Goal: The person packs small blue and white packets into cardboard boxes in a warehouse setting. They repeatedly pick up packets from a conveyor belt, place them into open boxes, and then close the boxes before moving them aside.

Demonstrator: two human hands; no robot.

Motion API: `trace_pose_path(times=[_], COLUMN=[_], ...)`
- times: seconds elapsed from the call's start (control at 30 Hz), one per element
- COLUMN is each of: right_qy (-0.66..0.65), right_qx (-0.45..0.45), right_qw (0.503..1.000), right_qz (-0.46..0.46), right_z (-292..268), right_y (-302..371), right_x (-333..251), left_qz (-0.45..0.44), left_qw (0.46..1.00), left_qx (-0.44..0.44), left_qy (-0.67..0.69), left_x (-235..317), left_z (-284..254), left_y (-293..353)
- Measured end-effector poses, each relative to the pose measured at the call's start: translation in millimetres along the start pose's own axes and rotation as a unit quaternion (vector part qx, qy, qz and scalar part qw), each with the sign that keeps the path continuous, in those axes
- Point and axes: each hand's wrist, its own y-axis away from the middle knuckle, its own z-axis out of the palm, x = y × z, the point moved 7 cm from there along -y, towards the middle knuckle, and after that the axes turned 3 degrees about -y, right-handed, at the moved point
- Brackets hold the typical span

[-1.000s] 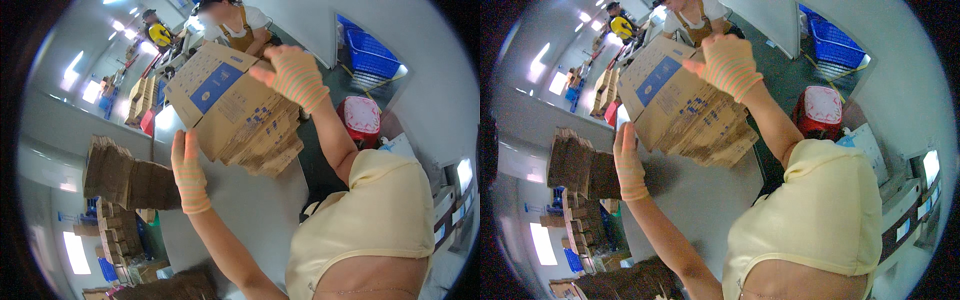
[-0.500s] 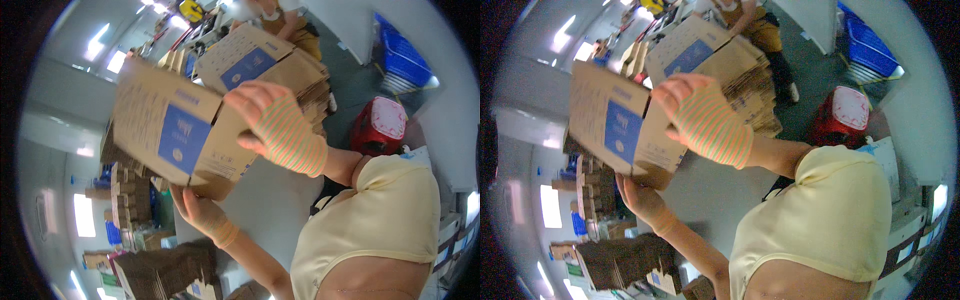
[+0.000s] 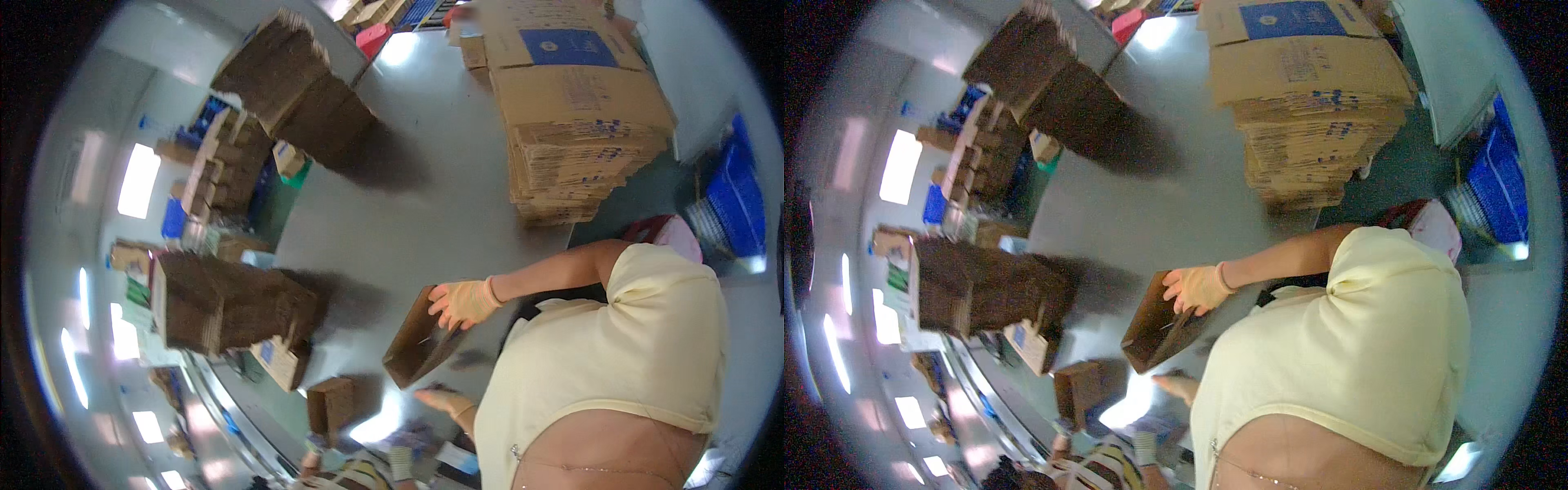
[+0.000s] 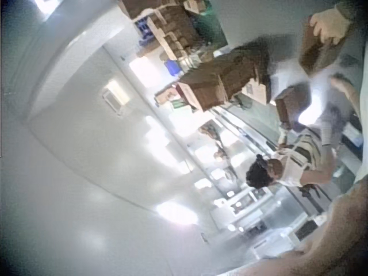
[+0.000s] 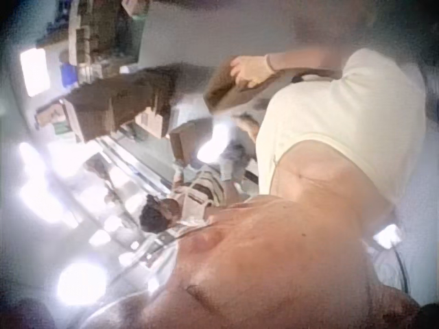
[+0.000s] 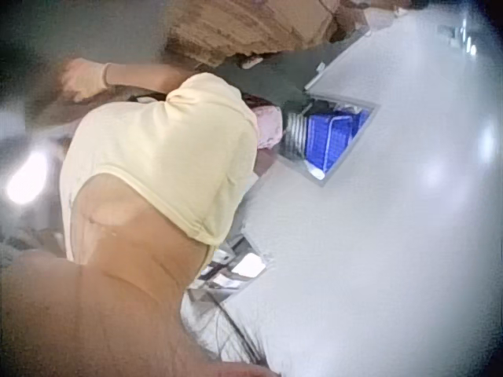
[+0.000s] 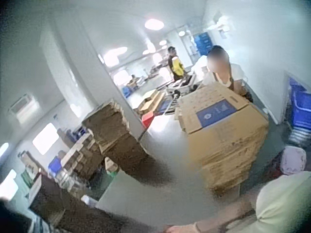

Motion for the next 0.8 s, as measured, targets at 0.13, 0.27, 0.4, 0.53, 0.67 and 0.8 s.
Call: trace_pose_path(times=[0.13,0.27,0.4,0.53,0.67,0.8], right_qy=[-0.136,-0.356,-0.225,-0.152,-0.152,-0.164], right_qx=[-0.041,0.009,0.053,0.026,0.099,0.166], right_qw=[0.99,0.933,0.948,0.962,0.957,0.952], right_qz=[-0.019,0.047,0.221,0.224,0.226,0.196], right_z=[54.2,51.2,62.3,65.1,37.0,-12.2], right_y=[44.0,34.3,21.6,25.9,27.9,52.4], right_x=[2.9,20.0,33.1,35.3,32.2,38.8], left_qz=[0.259,0.372,0.304,0.54,0.416,0.149], left_qw=[0.847,0.575,0.5,0.499,0.542,0.932], left_qx=[0.012,-0.126,-0.118,-0.15,-0.195,-0.156], left_qy=[-0.465,-0.717,-0.802,-0.661,-0.704,-0.29], left_x=[109.9,113.3,91.9,72.7,51.0,96.5], left_z=[58.4,120.6,146.6,170.7,148.4,123.6], left_y=[61.2,81.4,41.3,103.1,58.9,15.0])
